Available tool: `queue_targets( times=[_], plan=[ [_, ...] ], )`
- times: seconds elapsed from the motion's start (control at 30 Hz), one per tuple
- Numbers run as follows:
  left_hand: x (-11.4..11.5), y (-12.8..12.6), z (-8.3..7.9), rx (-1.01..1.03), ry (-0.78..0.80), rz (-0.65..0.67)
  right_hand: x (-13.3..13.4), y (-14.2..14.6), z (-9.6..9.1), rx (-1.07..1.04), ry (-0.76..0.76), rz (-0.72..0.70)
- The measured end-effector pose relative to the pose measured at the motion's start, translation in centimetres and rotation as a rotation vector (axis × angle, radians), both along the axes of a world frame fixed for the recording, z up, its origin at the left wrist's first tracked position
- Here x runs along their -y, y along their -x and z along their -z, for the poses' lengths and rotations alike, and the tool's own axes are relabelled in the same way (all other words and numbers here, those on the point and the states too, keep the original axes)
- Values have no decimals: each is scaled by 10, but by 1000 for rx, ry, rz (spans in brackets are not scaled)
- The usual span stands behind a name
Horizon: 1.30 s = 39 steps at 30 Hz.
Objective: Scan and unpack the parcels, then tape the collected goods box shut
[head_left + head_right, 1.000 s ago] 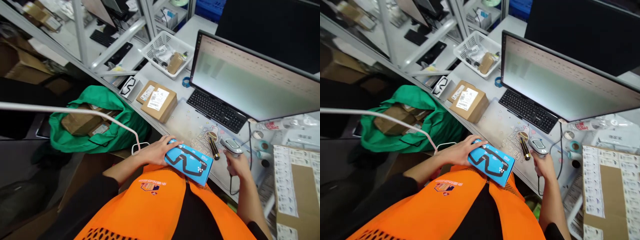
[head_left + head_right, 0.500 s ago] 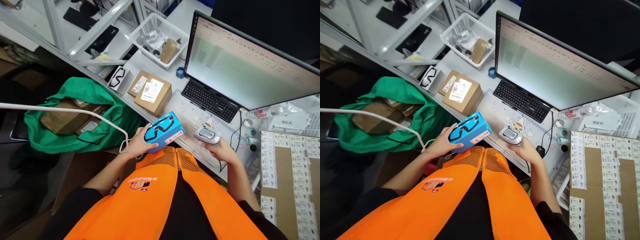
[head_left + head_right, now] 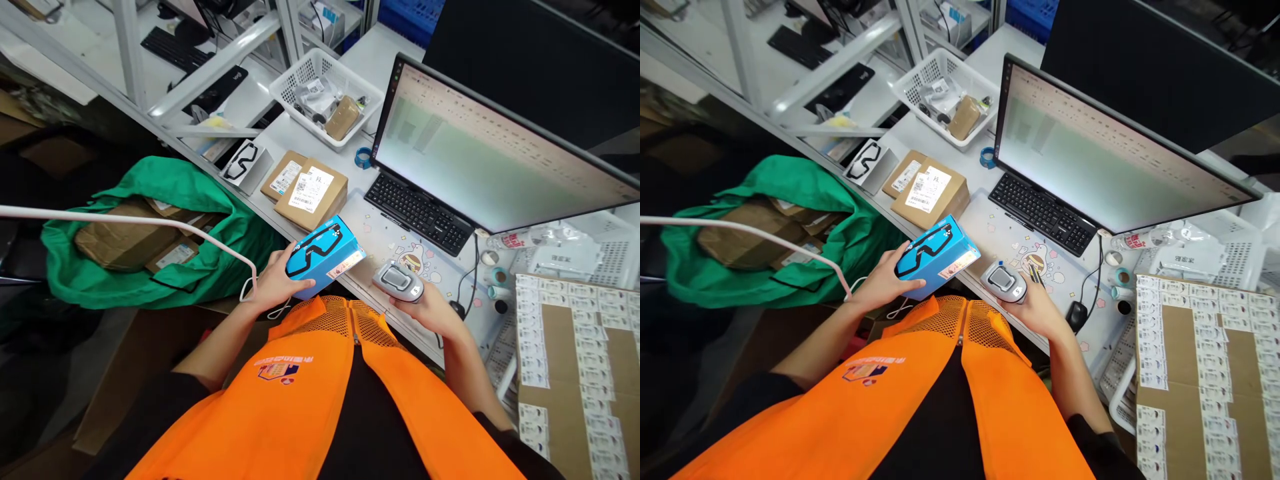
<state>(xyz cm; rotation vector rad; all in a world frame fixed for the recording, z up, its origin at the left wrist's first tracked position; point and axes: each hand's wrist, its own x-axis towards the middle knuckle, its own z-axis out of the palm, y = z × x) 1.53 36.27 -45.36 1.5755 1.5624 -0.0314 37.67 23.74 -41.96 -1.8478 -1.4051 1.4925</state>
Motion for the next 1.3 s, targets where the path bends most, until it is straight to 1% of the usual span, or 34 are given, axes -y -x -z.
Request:
queue_targets(
  times=[0.13, 0.27, 0.37, 0.5, 0.63, 0.8, 1.0, 1.1, 1.2, 1.27, 1.3],
  plan=[
    [-4, 6, -2, 5, -26, -13, -5, 6, -4, 63, -26, -3],
    [-7, 7, -2, -8, -33, -15, -4, 10, -8, 114, -41, 38],
    [-12, 7, 0, -5, -38, -8, 1, 11, -16, 121, -63, 70],
    [-17, 7, 2, -12, -48, 6, 10, 10, -26, 135, -78, 62],
    [-18, 9, 4, -35, -52, -1, 19, 6, -29, 126, -83, 49],
    [-18, 13, 9, -30, -68, -5, 21, 7, -29, 135, -91, 40],
    [-16, 12, 16, 66, -36, 18, 4, 26, -20, 161, -95, 105],
    [-14, 11, 18, 77, -32, 13, -2, 32, -18, 147, -86, 91],
    [-14, 13, 22, 76, -30, 9, 0, 29, -19, 143, -90, 102],
    [-13, 9, 29, 80, -8, 21, 3, 23, -15, 137, -109, 154],
    [-13, 3, 34, 81, 7, 32, 5, 20, -11, 125, -113, 192]
  ],
)
